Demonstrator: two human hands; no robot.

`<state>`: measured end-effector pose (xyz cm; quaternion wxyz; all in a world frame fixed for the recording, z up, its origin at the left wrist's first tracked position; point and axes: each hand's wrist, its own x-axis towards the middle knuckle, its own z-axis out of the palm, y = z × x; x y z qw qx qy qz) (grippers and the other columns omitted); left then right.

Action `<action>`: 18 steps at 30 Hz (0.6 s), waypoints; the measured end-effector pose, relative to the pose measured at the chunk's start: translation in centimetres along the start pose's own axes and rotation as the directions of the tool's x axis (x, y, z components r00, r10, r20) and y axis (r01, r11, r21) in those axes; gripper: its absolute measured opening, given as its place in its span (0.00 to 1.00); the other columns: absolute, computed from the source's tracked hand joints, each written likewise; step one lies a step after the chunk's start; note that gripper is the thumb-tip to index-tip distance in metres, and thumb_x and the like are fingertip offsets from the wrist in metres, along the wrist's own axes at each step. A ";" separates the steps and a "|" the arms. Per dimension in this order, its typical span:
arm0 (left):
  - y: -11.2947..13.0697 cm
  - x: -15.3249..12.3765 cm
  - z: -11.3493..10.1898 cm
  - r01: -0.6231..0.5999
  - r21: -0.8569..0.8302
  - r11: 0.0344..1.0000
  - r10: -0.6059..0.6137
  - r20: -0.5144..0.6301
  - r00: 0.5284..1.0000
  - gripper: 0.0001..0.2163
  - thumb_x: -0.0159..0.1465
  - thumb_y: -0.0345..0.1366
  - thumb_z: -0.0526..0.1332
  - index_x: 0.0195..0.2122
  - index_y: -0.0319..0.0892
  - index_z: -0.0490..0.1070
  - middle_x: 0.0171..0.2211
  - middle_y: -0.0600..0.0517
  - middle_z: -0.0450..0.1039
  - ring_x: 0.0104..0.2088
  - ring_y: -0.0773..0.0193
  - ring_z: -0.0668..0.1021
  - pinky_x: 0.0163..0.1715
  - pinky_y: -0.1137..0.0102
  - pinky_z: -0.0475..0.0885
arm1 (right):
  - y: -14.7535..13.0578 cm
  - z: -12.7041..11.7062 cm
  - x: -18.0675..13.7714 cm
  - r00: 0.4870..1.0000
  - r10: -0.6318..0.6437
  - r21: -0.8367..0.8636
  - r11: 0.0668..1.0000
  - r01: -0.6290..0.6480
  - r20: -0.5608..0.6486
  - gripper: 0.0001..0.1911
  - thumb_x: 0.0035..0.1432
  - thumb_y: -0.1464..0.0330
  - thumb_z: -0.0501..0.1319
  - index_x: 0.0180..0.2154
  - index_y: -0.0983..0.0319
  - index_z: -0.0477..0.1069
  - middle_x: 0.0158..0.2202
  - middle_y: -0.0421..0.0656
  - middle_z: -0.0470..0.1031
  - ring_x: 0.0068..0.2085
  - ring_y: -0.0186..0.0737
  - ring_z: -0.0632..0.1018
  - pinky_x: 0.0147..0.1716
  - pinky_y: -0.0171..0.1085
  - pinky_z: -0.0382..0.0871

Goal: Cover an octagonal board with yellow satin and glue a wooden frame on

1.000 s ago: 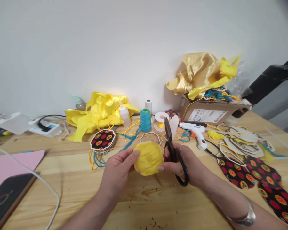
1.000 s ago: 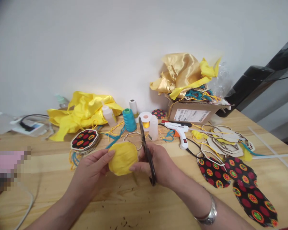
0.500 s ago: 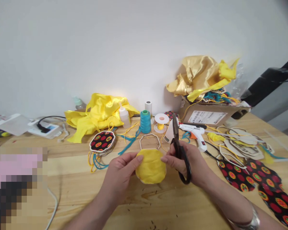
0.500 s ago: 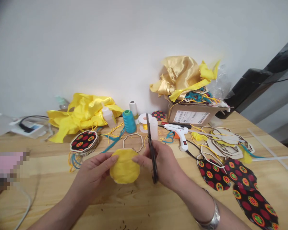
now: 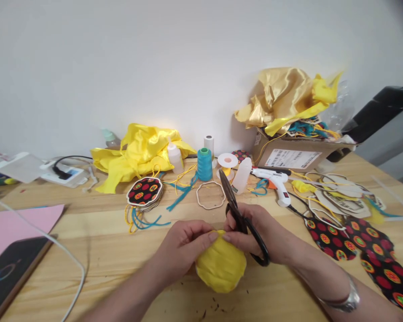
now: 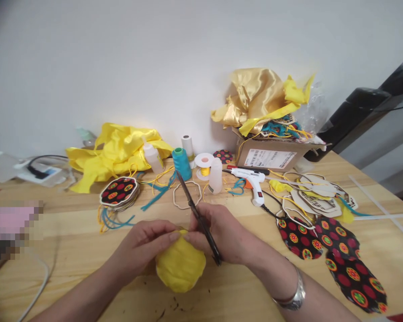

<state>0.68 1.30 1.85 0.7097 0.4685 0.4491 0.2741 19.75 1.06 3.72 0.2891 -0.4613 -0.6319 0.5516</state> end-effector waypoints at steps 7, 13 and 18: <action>-0.5 0.6 -0.6 -0.068 -0.310 0.948 0.071 0.000 0.997 0.15 0.56 0.43 0.65 0.40 0.39 0.78 0.33 0.46 0.80 0.33 0.59 0.80 0.35 0.69 0.73 | 1.4 0.0 0.6 0.983 -0.025 0.182 0.982 0.059 -0.184 0.14 0.50 0.61 0.65 0.29 0.61 0.63 0.24 0.36 0.64 0.24 0.30 0.66 0.22 0.30 0.60; -0.6 0.8 -0.3 -0.032 -0.424 0.905 0.069 0.073 0.995 0.16 0.53 0.33 0.69 0.44 0.38 0.76 0.39 0.43 0.80 0.37 0.56 0.80 0.40 0.66 0.73 | 1.9 0.3 1.3 0.907 -0.043 0.246 0.956 0.159 -0.419 0.17 0.47 0.59 0.66 0.28 0.60 0.60 0.26 0.38 0.66 0.26 0.33 0.68 0.25 0.33 0.64; -0.4 0.7 0.3 -0.037 -0.473 0.881 0.055 0.025 0.998 0.13 0.57 0.30 0.65 0.44 0.35 0.76 0.40 0.41 0.79 0.38 0.56 0.80 0.39 0.67 0.74 | 2.0 1.1 1.4 0.856 -0.048 0.197 0.965 0.172 -0.514 0.16 0.49 0.59 0.65 0.29 0.59 0.60 0.26 0.38 0.66 0.26 0.34 0.67 0.26 0.34 0.64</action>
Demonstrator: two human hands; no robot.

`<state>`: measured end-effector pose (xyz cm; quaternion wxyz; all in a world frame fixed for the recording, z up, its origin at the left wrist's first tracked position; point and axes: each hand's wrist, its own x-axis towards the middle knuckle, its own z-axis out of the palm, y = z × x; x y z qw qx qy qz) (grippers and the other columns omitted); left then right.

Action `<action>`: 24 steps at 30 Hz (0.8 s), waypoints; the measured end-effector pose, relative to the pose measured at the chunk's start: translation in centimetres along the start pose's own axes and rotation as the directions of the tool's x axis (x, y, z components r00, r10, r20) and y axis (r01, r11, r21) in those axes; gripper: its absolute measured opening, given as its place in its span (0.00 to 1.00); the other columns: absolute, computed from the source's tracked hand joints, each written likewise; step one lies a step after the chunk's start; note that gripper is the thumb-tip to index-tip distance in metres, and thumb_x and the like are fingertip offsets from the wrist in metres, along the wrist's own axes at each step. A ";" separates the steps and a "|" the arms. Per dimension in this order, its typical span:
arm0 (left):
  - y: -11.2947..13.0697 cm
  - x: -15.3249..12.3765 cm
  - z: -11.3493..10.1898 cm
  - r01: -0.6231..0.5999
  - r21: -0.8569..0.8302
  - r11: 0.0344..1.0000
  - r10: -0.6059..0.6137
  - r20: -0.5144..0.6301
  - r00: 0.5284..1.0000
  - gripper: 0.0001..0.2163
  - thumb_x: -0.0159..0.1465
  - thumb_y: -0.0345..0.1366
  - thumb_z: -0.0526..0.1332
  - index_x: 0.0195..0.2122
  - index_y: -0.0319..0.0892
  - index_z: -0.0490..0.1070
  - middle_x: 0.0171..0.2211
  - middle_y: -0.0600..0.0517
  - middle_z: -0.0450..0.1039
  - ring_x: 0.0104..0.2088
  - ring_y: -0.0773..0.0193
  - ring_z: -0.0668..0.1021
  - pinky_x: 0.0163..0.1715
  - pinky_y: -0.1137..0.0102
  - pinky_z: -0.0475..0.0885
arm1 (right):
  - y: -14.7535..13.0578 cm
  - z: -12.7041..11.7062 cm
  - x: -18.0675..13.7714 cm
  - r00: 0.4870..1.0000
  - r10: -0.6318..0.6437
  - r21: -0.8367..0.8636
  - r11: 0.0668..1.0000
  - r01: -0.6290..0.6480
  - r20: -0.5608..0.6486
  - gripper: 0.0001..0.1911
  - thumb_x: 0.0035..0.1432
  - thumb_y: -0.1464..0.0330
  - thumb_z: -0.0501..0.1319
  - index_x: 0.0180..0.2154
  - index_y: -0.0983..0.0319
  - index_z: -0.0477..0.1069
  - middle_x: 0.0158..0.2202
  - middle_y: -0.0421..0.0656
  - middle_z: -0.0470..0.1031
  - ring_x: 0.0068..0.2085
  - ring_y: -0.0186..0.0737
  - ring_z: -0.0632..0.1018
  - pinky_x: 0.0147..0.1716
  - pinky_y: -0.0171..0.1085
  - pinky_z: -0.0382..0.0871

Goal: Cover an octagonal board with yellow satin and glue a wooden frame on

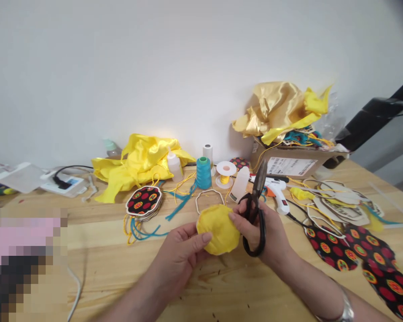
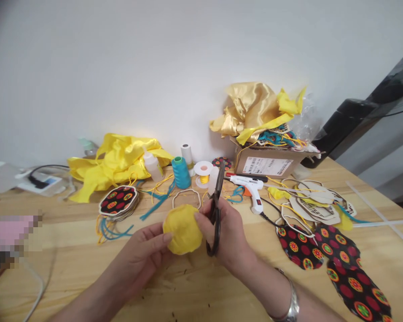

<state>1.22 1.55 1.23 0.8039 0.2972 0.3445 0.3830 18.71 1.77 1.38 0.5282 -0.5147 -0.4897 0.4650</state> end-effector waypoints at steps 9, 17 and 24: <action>-0.4 0.1 0.2 -0.021 -0.045 0.999 0.017 -0.079 0.997 0.11 0.56 0.30 0.66 0.40 0.35 0.77 0.37 0.42 0.80 0.36 0.58 0.81 0.38 0.67 0.74 | 0.5 0.5 -0.3 0.999 0.006 -0.002 1.000 -0.006 -0.036 0.16 0.50 0.58 0.65 0.30 0.59 0.60 0.28 0.40 0.66 0.28 0.36 0.68 0.28 0.36 0.65; 0.5 0.2 -0.1 -0.077 0.016 0.997 0.079 -0.182 0.980 0.11 0.53 0.32 0.69 0.38 0.35 0.78 0.34 0.44 0.81 0.32 0.59 0.81 0.32 0.70 0.76 | -1.0 -0.1 0.0 0.993 -0.096 -0.057 0.994 0.092 -0.074 0.17 0.49 0.56 0.65 0.29 0.60 0.63 0.28 0.41 0.71 0.28 0.36 0.70 0.27 0.35 0.65; 1.5 0.4 -0.6 -0.132 0.018 0.991 0.133 -0.170 0.976 0.11 0.53 0.32 0.68 0.37 0.36 0.79 0.35 0.44 0.81 0.33 0.59 0.81 0.34 0.70 0.75 | -3.4 -0.9 0.1 0.985 0.007 -0.320 0.946 0.050 0.172 0.19 0.44 0.58 0.68 0.31 0.61 0.63 0.31 0.41 0.71 0.25 0.33 0.69 0.23 0.33 0.64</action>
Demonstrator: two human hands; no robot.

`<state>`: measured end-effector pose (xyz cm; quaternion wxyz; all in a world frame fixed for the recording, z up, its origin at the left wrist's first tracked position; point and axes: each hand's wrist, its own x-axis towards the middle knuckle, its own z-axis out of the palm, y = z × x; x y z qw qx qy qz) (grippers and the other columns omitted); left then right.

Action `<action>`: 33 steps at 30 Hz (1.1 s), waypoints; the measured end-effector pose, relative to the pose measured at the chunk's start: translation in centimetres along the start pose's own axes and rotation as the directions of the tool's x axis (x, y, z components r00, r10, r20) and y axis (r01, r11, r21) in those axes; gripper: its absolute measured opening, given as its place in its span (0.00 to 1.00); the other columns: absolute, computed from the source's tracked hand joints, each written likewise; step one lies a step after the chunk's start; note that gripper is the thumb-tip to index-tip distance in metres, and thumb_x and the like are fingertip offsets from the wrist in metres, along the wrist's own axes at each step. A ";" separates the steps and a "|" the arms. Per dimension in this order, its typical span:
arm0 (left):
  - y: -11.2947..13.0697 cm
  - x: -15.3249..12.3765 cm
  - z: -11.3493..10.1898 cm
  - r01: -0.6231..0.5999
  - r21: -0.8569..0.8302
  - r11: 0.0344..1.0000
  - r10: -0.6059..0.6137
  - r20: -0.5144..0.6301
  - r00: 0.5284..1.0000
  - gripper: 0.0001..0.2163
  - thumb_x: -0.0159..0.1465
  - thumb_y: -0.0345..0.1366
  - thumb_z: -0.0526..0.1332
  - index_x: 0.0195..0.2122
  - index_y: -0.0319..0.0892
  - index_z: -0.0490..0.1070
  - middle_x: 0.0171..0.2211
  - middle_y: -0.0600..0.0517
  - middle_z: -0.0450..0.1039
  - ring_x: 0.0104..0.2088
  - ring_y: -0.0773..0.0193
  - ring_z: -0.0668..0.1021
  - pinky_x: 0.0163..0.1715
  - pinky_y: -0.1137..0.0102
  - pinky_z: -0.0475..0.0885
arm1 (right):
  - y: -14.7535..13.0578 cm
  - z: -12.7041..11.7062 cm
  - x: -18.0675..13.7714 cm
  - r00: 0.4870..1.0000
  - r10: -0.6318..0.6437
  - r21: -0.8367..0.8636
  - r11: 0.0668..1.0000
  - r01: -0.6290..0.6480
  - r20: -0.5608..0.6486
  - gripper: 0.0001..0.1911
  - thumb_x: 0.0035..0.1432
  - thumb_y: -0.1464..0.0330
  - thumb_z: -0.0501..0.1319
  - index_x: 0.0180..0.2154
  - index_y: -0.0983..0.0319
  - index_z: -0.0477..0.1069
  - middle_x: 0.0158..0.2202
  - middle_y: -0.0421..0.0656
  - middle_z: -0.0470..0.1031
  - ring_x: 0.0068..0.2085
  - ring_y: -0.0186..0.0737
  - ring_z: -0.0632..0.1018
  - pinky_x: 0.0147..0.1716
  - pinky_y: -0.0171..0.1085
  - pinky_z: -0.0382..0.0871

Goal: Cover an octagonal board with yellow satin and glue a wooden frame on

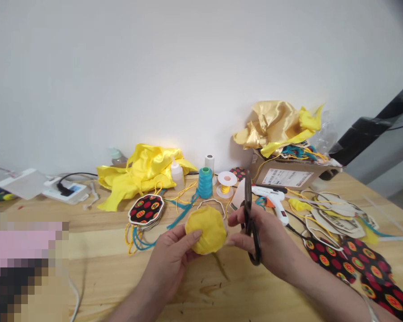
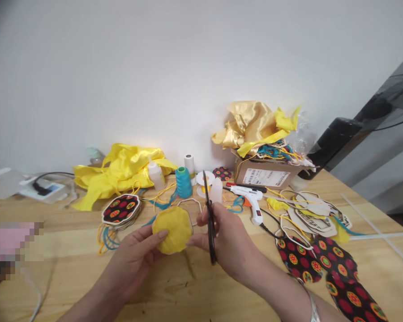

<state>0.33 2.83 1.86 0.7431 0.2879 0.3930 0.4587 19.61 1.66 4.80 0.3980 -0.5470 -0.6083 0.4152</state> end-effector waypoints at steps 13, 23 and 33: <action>-0.5 0.6 -1.0 -0.033 0.040 0.999 0.031 0.051 0.998 0.12 0.55 0.32 0.67 0.42 0.40 0.78 0.37 0.46 0.81 0.35 0.59 0.81 0.36 0.70 0.75 | 0.8 -2.1 -0.7 0.981 -0.138 -0.432 0.883 0.185 0.139 0.21 0.45 0.55 0.67 0.35 0.60 0.65 0.31 0.40 0.70 0.30 0.39 0.69 0.29 0.35 0.63; -0.5 0.5 -1.1 -0.095 0.111 0.989 0.089 0.058 0.994 0.13 0.57 0.32 0.66 0.44 0.41 0.77 0.40 0.46 0.80 0.39 0.57 0.80 0.41 0.66 0.74 | 1.1 -1.8 -0.8 0.973 -0.200 -0.681 0.698 0.222 0.112 0.30 0.43 0.44 0.63 0.38 0.61 0.69 0.35 0.44 0.73 0.36 0.47 0.74 0.34 0.40 0.65; -0.8 0.6 -1.3 -0.083 0.123 0.989 0.078 0.046 0.996 0.14 0.56 0.33 0.66 0.44 0.40 0.77 0.39 0.45 0.80 0.38 0.56 0.80 0.41 0.65 0.74 | 1.1 -1.8 -0.7 0.964 -0.250 -0.719 0.655 0.233 0.085 0.33 0.44 0.42 0.61 0.40 0.62 0.70 0.36 0.46 0.74 0.36 0.48 0.76 0.34 0.40 0.67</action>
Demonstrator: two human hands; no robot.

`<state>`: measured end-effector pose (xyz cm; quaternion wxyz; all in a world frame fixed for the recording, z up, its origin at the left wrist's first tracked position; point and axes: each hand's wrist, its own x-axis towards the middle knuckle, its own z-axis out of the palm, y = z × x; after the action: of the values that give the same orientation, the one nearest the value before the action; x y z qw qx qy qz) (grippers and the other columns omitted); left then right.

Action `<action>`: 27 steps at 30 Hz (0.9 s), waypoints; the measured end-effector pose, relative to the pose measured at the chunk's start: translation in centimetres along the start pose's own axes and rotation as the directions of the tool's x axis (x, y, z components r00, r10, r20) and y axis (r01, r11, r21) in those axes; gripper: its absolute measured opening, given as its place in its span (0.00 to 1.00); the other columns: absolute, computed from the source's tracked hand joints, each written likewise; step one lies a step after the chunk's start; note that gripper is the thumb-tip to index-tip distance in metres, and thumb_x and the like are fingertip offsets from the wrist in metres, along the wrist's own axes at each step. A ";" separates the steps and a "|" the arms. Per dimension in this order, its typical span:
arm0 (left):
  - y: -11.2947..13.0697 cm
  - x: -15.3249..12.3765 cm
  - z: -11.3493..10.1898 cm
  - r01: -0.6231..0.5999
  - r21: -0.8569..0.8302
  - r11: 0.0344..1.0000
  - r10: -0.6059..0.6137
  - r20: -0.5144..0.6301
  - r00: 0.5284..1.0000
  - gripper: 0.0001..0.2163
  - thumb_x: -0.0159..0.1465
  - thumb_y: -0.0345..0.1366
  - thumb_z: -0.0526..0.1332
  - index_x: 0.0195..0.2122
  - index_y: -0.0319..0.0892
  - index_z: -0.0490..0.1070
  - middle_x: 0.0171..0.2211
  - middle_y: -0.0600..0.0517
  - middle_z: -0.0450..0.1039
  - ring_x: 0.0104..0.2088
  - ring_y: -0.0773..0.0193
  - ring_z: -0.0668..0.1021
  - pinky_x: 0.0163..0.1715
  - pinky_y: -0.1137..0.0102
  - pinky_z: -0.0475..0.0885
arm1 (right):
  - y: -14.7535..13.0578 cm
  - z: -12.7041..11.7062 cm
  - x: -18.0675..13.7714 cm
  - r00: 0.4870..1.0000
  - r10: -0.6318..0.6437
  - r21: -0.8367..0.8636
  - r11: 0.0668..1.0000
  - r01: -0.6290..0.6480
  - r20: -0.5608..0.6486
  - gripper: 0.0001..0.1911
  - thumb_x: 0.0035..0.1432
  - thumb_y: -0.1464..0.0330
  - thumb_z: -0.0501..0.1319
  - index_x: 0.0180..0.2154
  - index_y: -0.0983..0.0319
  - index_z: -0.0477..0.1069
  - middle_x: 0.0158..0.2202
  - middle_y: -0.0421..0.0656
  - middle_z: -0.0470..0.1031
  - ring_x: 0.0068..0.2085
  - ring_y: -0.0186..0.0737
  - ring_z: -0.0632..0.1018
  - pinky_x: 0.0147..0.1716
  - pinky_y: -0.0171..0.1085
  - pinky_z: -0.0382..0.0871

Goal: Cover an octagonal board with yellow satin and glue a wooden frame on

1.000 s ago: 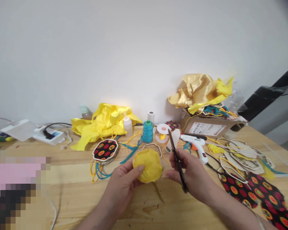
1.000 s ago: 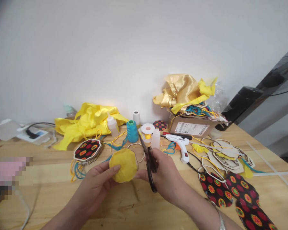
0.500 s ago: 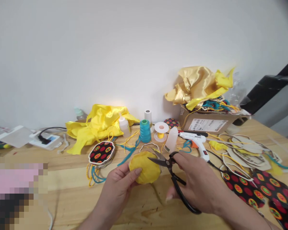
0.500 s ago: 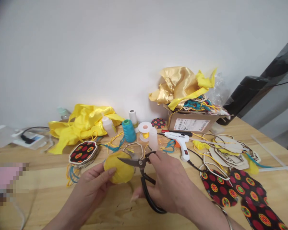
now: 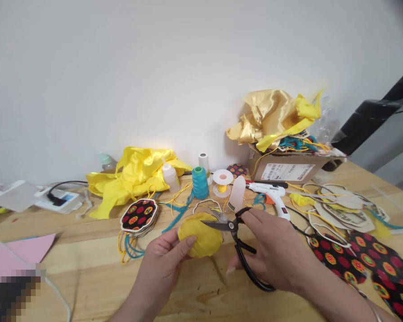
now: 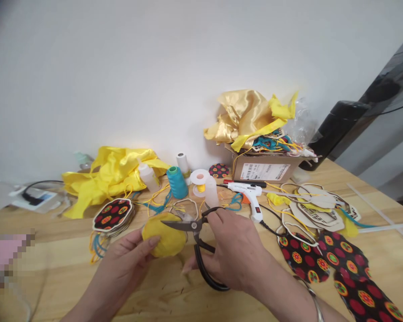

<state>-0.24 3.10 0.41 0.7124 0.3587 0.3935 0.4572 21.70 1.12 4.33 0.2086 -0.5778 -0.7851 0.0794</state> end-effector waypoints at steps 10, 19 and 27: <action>0.3 -0.3 0.2 0.013 0.009 1.000 -0.013 0.012 1.000 0.12 0.58 0.32 0.65 0.43 0.43 0.77 0.38 0.48 0.81 0.38 0.58 0.80 0.40 0.68 0.74 | -0.1 0.1 0.0 1.000 0.004 -0.006 1.000 -0.004 0.017 0.33 0.44 0.42 0.61 0.40 0.62 0.70 0.37 0.47 0.75 0.37 0.48 0.76 0.34 0.41 0.68; 0.2 -0.3 0.1 0.003 0.025 1.000 -0.003 0.013 1.000 0.11 0.57 0.32 0.65 0.43 0.42 0.77 0.38 0.48 0.81 0.38 0.58 0.80 0.39 0.68 0.74 | -0.2 0.1 0.1 0.999 0.042 -0.013 0.999 -0.041 0.033 0.30 0.45 0.46 0.63 0.42 0.61 0.70 0.37 0.45 0.76 0.38 0.49 0.77 0.35 0.42 0.69; 0.4 -0.3 0.2 -0.005 0.031 1.000 0.006 -0.005 1.000 0.12 0.57 0.33 0.65 0.43 0.41 0.77 0.39 0.48 0.80 0.38 0.56 0.80 0.40 0.67 0.74 | 0.0 0.4 0.0 1.000 0.018 -0.053 0.998 -0.018 0.000 0.26 0.47 0.48 0.62 0.38 0.62 0.72 0.34 0.46 0.77 0.36 0.47 0.78 0.32 0.41 0.68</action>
<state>-0.29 2.92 0.88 0.7046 0.3695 0.4013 0.4539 21.54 1.13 3.95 0.1923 -0.5902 -0.7817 0.0604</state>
